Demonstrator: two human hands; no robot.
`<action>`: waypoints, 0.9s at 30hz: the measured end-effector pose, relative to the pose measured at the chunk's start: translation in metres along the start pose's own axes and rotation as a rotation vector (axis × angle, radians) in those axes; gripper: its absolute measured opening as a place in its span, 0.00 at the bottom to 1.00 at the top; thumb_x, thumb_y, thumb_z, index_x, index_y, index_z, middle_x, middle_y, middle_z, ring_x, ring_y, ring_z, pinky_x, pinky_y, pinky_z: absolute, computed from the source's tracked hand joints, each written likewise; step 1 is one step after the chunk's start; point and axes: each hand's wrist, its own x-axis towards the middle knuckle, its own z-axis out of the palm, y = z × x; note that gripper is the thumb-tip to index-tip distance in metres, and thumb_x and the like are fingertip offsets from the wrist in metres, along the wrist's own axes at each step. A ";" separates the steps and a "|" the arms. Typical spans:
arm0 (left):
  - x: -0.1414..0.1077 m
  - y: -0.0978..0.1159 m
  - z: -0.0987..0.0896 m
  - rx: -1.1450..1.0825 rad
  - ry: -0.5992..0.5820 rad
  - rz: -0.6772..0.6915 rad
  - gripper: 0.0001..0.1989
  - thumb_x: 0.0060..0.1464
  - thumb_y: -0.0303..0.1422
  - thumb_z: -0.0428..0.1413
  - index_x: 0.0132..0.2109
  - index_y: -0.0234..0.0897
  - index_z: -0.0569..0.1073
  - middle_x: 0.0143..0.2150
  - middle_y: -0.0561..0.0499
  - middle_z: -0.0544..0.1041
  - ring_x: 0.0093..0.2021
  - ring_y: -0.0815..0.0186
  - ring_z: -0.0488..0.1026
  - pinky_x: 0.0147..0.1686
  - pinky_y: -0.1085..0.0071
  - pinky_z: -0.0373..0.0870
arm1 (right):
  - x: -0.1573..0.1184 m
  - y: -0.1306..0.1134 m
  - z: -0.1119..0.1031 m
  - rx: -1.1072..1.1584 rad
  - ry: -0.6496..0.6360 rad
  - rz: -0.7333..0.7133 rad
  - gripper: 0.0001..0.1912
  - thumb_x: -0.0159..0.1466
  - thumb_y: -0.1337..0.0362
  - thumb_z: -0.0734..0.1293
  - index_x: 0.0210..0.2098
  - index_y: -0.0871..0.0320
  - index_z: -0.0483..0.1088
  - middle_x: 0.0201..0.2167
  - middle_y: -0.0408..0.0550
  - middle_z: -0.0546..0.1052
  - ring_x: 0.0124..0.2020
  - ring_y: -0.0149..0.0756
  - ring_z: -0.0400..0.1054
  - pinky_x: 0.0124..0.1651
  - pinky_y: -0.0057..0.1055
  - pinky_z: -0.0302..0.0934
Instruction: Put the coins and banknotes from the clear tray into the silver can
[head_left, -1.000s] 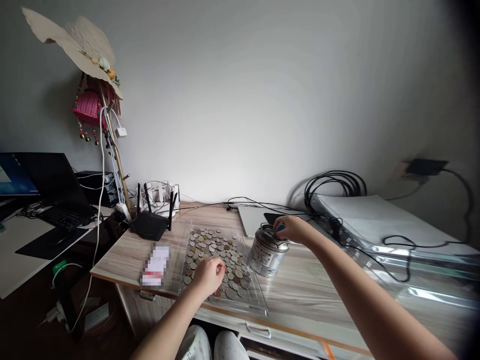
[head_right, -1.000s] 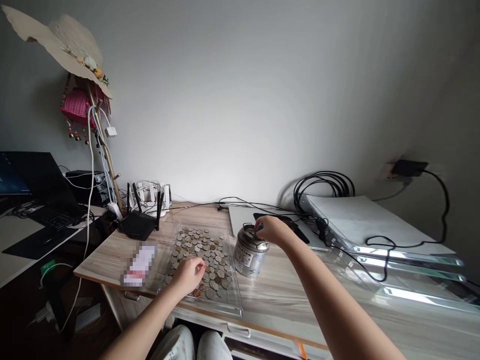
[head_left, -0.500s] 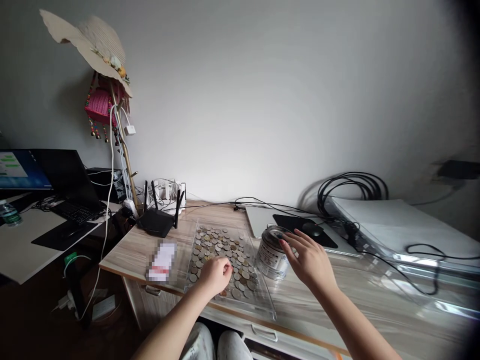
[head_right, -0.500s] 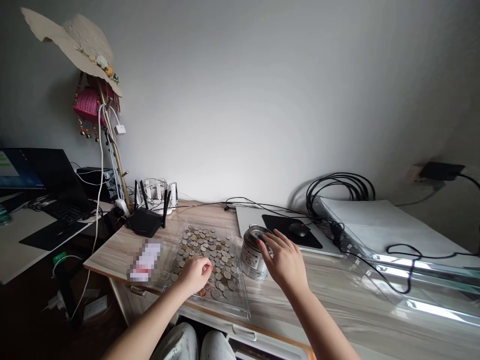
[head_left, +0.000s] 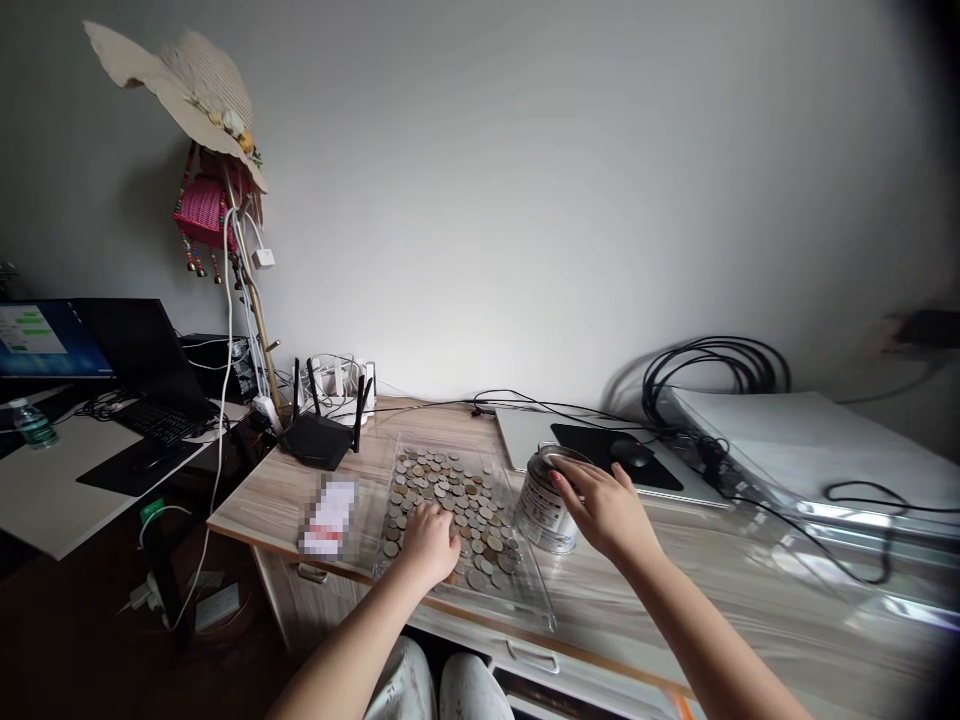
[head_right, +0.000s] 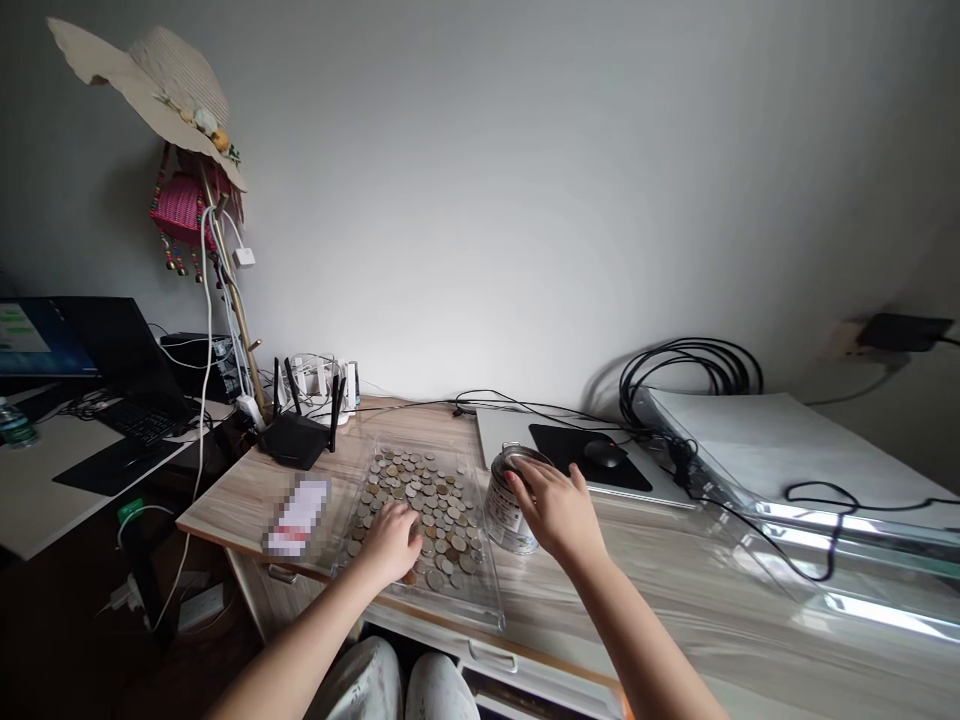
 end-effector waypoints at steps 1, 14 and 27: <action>0.000 0.000 0.001 0.001 -0.026 -0.006 0.12 0.49 0.32 0.49 0.41 0.35 0.71 0.44 0.43 0.70 0.49 0.57 0.62 0.50 0.60 0.58 | 0.000 -0.001 -0.002 0.008 -0.012 -0.002 0.21 0.62 0.55 0.51 0.46 0.56 0.66 0.43 0.51 0.73 0.48 0.42 0.64 0.54 0.52 0.44; 0.005 0.002 -0.001 0.123 0.045 -0.229 0.26 0.49 0.29 0.47 0.58 0.36 0.58 0.61 0.40 0.53 0.61 0.50 0.45 0.53 0.52 0.51 | -0.023 -0.095 0.049 0.306 -0.557 -0.096 0.18 0.56 0.61 0.60 0.45 0.55 0.69 0.43 0.53 0.72 0.41 0.41 0.66 0.39 0.31 0.60; 0.004 0.011 -0.019 0.147 -0.180 -0.227 0.15 0.46 0.23 0.48 0.42 0.32 0.70 0.49 0.36 0.64 0.52 0.53 0.60 0.46 0.60 0.60 | -0.021 -0.114 0.051 0.369 -0.784 -0.110 0.19 0.48 0.68 0.63 0.41 0.59 0.68 0.41 0.52 0.68 0.39 0.37 0.63 0.42 0.29 0.54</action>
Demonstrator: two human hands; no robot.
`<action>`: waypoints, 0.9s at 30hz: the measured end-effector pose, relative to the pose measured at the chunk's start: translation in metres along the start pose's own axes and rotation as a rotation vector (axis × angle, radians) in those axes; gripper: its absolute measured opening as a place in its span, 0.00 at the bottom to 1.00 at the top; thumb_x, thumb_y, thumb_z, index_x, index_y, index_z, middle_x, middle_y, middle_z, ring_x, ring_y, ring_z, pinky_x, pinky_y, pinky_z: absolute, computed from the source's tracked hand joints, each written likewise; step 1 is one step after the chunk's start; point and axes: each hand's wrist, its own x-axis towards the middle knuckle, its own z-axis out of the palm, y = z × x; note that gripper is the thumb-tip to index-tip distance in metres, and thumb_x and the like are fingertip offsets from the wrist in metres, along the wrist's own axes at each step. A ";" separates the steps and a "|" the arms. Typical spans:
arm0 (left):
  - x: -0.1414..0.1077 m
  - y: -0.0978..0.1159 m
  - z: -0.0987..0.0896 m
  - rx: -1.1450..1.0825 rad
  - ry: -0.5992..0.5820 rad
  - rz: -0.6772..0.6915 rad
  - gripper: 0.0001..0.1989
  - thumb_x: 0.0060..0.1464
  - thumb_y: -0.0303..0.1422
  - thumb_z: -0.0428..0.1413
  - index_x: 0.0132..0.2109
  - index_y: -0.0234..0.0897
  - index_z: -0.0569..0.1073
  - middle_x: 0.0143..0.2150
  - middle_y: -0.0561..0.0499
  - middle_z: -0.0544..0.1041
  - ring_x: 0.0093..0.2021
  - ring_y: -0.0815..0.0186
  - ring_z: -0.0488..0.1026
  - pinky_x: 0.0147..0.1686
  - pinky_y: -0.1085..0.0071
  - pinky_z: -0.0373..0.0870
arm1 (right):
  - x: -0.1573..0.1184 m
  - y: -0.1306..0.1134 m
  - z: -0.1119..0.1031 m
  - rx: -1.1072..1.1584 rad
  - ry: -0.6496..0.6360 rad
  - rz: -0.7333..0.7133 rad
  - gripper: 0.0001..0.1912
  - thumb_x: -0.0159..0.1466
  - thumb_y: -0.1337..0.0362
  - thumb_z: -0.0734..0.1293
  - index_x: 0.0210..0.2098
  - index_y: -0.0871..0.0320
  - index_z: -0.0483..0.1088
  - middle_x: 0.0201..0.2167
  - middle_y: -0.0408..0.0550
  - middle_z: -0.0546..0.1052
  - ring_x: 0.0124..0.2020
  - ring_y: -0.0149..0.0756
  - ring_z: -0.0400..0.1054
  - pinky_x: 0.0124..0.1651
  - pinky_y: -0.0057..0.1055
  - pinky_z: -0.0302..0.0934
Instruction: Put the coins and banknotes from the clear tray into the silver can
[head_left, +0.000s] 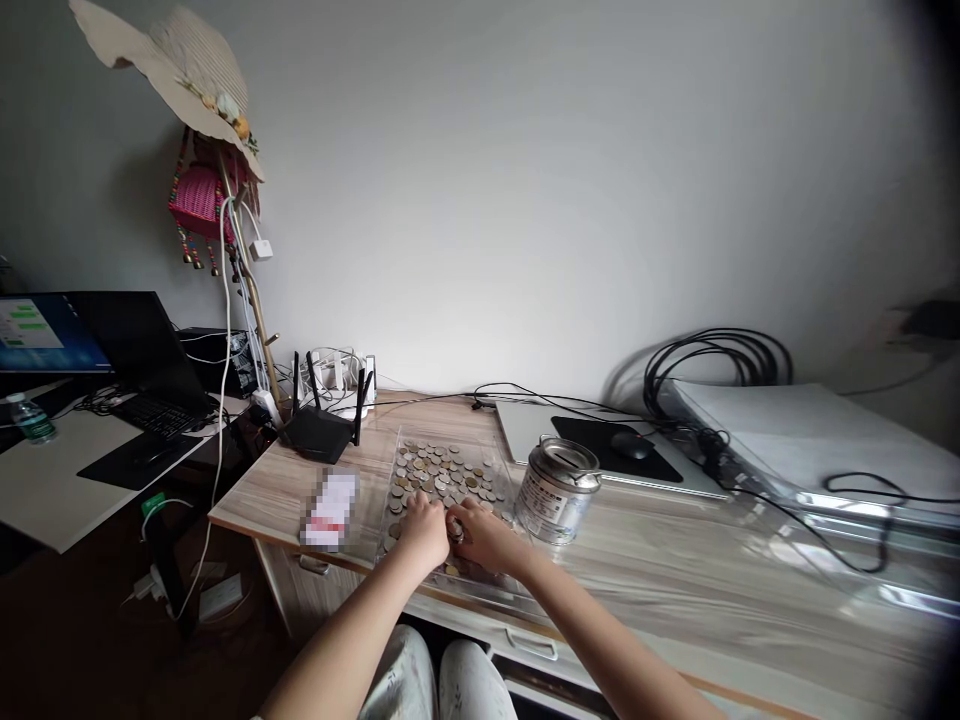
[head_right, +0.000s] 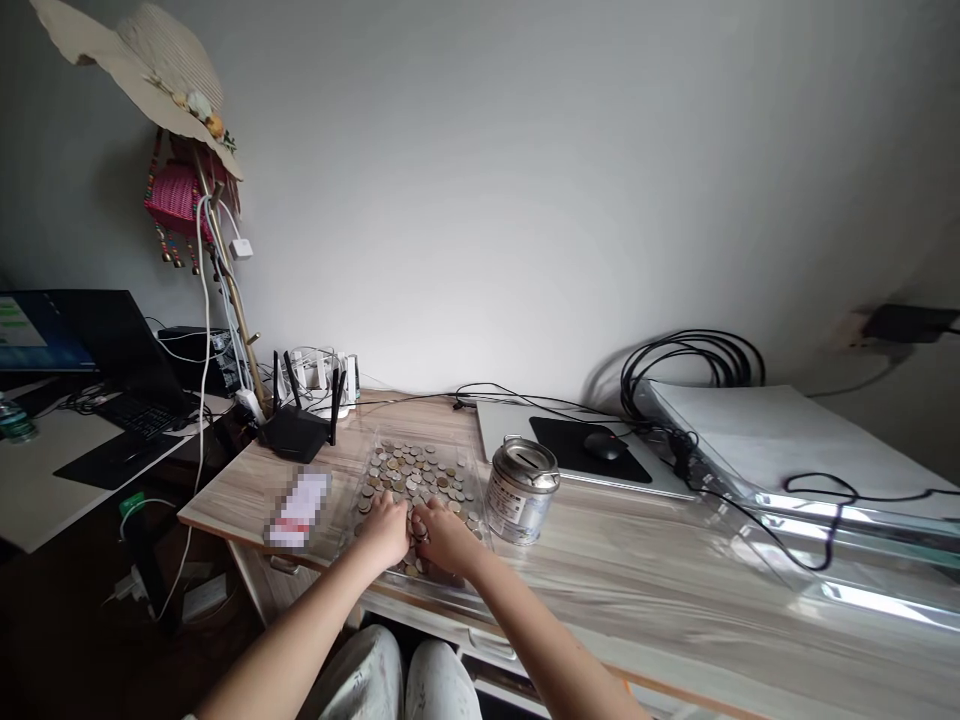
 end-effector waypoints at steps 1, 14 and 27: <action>0.001 -0.002 -0.003 -0.035 -0.038 0.022 0.13 0.44 0.23 0.50 0.39 0.32 0.71 0.49 0.36 0.65 0.51 0.52 0.60 0.47 0.61 0.59 | 0.001 -0.002 0.000 0.015 -0.022 0.029 0.17 0.48 0.70 0.62 0.39 0.60 0.68 0.40 0.52 0.68 0.38 0.35 0.64 0.40 0.27 0.55; 0.013 -0.001 -0.025 0.003 -0.402 0.030 0.14 0.25 0.21 0.61 0.19 0.36 0.64 0.25 0.44 0.72 0.28 0.55 0.72 0.28 0.62 0.67 | 0.003 -0.014 0.000 0.076 -0.198 0.166 0.16 0.38 0.73 0.65 0.29 0.60 0.70 0.28 0.46 0.74 0.25 0.32 0.66 0.24 0.24 0.53; 0.010 -0.020 0.005 -0.418 -0.490 0.107 0.05 0.36 0.26 0.59 0.25 0.34 0.70 0.19 0.56 0.68 0.20 0.71 0.67 0.24 0.74 0.65 | 0.002 0.022 -0.002 0.480 -0.179 0.302 0.08 0.41 0.70 0.66 0.20 0.60 0.60 0.14 0.39 0.65 0.17 0.30 0.65 0.21 0.25 0.59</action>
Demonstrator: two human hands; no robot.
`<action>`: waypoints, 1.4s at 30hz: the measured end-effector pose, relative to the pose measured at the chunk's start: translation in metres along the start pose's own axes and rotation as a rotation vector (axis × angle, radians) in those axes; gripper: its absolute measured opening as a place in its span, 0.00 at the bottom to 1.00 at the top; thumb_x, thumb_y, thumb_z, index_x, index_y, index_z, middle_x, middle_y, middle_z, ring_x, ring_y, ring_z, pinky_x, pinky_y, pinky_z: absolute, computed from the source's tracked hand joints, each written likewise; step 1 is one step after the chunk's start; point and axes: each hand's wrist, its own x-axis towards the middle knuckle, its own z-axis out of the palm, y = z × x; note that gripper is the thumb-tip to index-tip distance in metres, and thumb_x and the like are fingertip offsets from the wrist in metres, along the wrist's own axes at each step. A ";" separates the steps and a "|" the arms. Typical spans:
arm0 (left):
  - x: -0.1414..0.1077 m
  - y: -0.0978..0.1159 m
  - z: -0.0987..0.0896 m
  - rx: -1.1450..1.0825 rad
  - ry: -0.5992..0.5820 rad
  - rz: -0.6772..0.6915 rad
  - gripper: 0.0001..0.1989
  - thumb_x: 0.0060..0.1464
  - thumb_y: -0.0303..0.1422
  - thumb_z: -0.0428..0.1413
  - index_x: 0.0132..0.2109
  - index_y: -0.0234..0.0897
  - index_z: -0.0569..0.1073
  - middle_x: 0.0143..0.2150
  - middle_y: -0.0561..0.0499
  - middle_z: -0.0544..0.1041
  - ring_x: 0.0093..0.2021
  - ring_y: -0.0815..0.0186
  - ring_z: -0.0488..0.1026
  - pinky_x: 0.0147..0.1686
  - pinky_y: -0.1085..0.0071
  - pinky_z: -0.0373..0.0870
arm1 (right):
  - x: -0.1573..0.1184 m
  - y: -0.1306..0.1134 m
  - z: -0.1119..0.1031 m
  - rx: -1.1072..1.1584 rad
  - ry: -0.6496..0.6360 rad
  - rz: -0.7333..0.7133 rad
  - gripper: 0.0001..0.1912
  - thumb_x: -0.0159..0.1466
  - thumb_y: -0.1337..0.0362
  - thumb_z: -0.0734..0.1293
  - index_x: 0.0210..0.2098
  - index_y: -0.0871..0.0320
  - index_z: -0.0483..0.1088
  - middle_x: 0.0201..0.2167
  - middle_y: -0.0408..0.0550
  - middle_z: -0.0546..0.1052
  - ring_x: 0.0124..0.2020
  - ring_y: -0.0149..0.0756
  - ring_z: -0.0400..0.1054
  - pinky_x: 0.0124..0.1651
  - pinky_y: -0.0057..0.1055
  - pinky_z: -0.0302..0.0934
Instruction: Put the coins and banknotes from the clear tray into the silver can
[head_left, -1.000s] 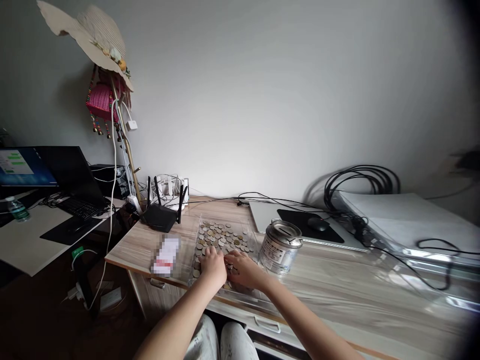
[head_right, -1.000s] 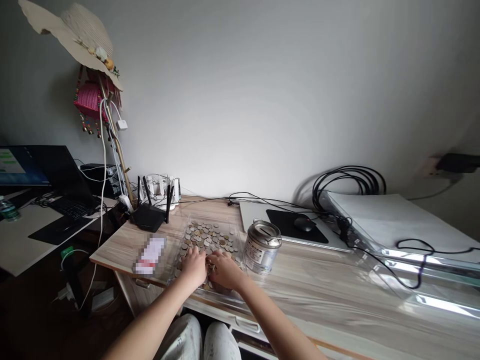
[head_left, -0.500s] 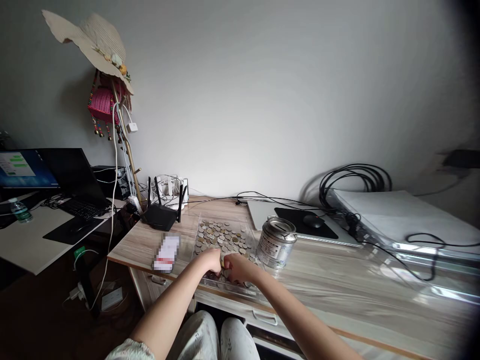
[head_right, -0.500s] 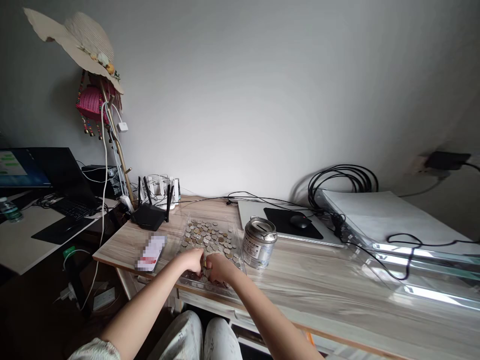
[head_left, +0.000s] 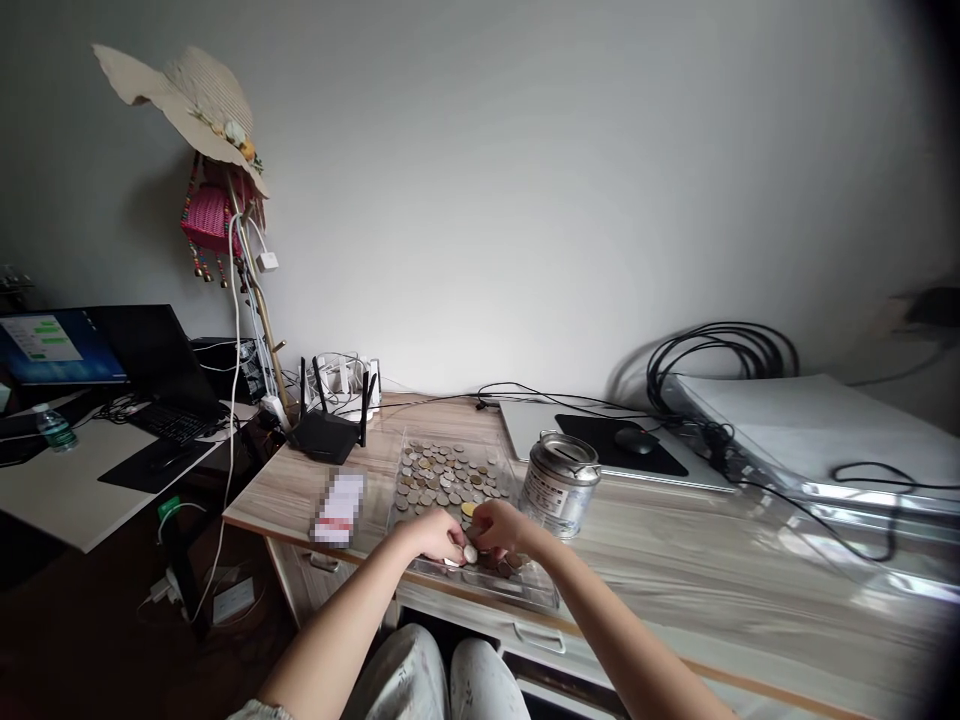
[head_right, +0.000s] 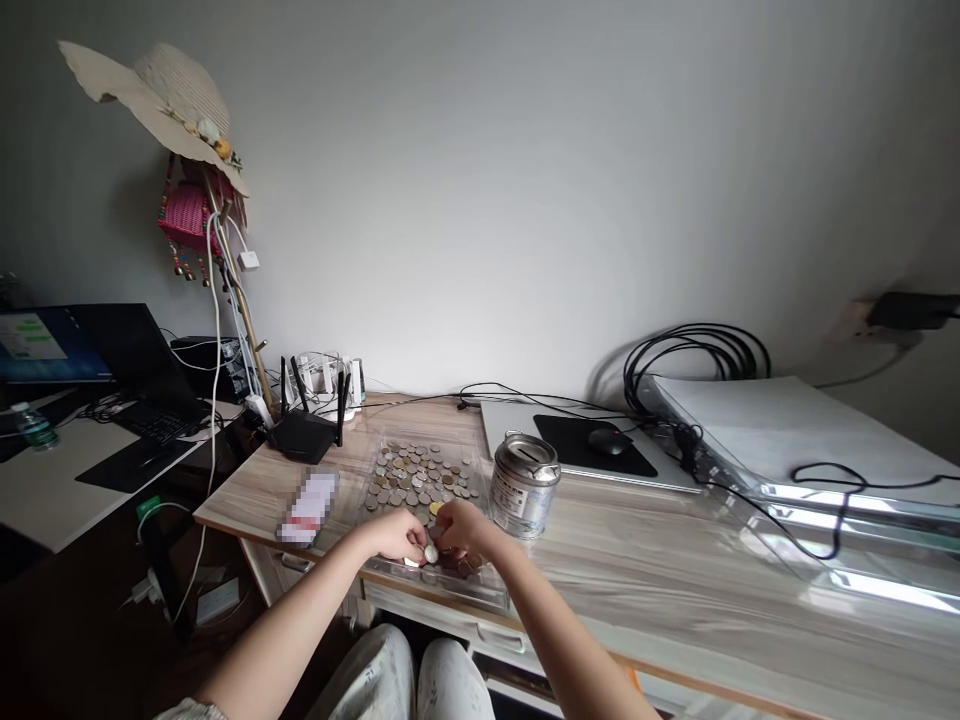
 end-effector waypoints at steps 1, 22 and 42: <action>0.002 -0.003 0.002 -0.137 0.010 -0.030 0.04 0.37 0.25 0.58 0.25 0.33 0.70 0.20 0.56 0.69 0.19 0.72 0.67 0.24 0.74 0.65 | 0.000 0.003 -0.004 0.037 0.013 -0.010 0.08 0.43 0.68 0.66 0.20 0.60 0.60 0.15 0.39 0.66 0.18 0.29 0.65 0.22 0.24 0.60; 0.020 0.017 0.008 -1.562 0.213 -0.174 0.07 0.49 0.28 0.46 0.25 0.32 0.64 0.15 0.54 0.60 0.16 0.74 0.62 0.11 0.82 0.53 | 0.004 -0.038 0.002 0.078 0.340 -0.292 0.21 0.56 0.52 0.57 0.25 0.62 0.70 0.15 0.44 0.69 0.17 0.27 0.60 0.21 0.23 0.55; 0.010 0.015 0.016 -1.267 0.312 -0.053 0.05 0.51 0.28 0.51 0.28 0.31 0.66 0.21 0.51 0.71 0.15 0.78 0.62 0.14 0.83 0.53 | -0.052 -0.006 -0.159 -0.480 0.732 0.166 0.11 0.48 0.60 0.62 0.27 0.54 0.75 0.26 0.48 0.75 0.28 0.37 0.66 0.25 0.28 0.53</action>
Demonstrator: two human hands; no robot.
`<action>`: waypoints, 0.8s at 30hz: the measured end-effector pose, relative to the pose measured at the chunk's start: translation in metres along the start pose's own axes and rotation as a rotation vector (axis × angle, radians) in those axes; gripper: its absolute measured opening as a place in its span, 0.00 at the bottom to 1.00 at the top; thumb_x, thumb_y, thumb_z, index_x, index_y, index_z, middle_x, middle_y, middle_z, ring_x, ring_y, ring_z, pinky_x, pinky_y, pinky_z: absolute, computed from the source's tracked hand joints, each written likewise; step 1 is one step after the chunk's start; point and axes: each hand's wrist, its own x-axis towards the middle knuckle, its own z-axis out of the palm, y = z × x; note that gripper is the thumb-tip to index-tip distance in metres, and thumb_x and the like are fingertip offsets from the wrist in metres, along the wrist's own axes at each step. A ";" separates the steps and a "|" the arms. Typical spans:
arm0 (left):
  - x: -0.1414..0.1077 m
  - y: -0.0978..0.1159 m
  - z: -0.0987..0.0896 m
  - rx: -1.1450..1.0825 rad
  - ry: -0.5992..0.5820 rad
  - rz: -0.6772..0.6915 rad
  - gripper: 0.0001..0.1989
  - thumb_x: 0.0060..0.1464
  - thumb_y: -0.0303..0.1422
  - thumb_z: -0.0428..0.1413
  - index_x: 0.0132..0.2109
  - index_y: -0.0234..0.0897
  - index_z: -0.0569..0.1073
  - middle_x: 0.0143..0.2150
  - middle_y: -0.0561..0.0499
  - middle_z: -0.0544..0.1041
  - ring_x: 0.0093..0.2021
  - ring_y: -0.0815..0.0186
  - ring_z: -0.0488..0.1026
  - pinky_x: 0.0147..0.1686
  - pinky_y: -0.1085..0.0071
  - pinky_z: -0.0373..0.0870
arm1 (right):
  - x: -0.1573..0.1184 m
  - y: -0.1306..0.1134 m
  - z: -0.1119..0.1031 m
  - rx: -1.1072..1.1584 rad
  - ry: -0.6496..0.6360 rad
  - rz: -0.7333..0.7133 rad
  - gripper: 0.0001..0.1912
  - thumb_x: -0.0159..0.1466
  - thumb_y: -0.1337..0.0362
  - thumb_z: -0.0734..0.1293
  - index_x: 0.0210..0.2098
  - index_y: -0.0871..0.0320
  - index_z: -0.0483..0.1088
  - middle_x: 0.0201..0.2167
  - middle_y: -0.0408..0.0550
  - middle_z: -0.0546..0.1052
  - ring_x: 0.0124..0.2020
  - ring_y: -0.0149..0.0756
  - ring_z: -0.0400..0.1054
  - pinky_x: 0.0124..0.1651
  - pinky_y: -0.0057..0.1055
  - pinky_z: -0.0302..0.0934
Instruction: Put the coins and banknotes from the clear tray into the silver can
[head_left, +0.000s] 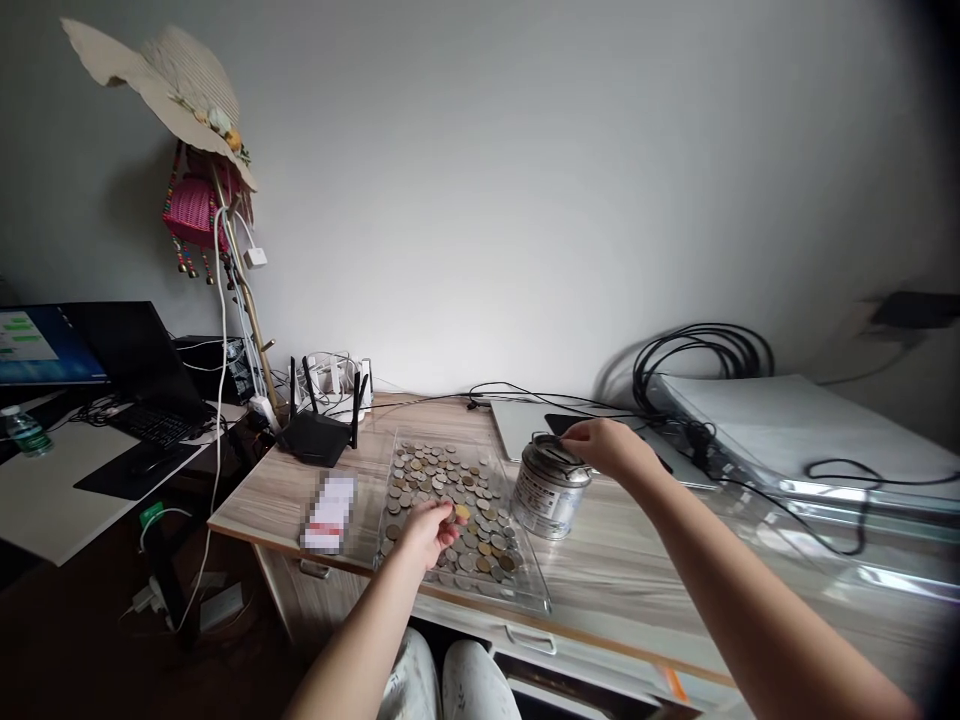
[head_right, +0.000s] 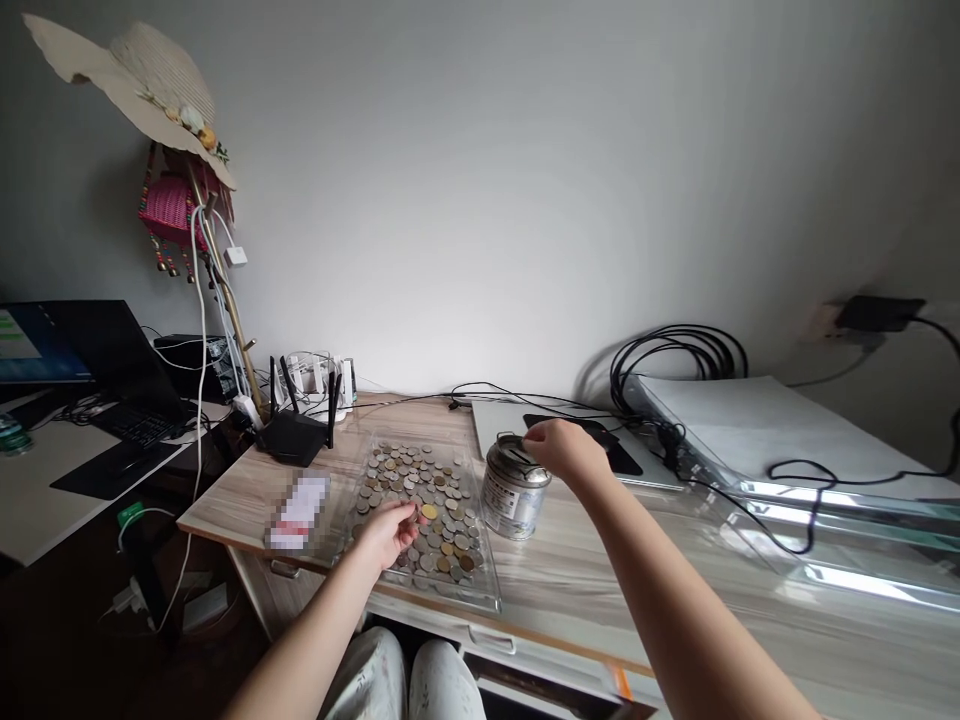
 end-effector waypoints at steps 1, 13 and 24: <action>0.000 0.000 0.000 0.005 -0.004 -0.006 0.06 0.50 0.30 0.52 0.28 0.32 0.65 0.19 0.53 0.69 0.14 0.79 0.59 0.12 0.83 0.49 | 0.001 0.000 0.001 -0.024 -0.041 -0.003 0.11 0.48 0.61 0.62 0.27 0.54 0.75 0.26 0.48 0.75 0.28 0.37 0.66 0.25 0.27 0.53; 0.003 -0.006 -0.003 0.112 -0.061 0.063 0.19 0.43 0.48 0.54 0.28 0.36 0.60 0.15 0.62 0.57 0.11 0.82 0.45 0.13 0.78 0.33 | -0.045 -0.042 0.027 0.135 0.239 -0.122 0.13 0.55 0.58 0.58 0.33 0.53 0.72 0.30 0.47 0.75 0.28 0.34 0.66 0.25 0.27 0.53; 0.000 -0.004 0.002 0.100 -0.070 0.008 0.10 0.51 0.40 0.47 0.31 0.37 0.60 0.16 0.59 0.61 0.10 0.80 0.47 0.13 0.79 0.36 | -0.080 -0.089 0.110 0.434 -0.203 -0.319 0.10 0.53 0.62 0.60 0.26 0.59 0.72 0.23 0.46 0.75 0.25 0.31 0.66 0.28 0.25 0.55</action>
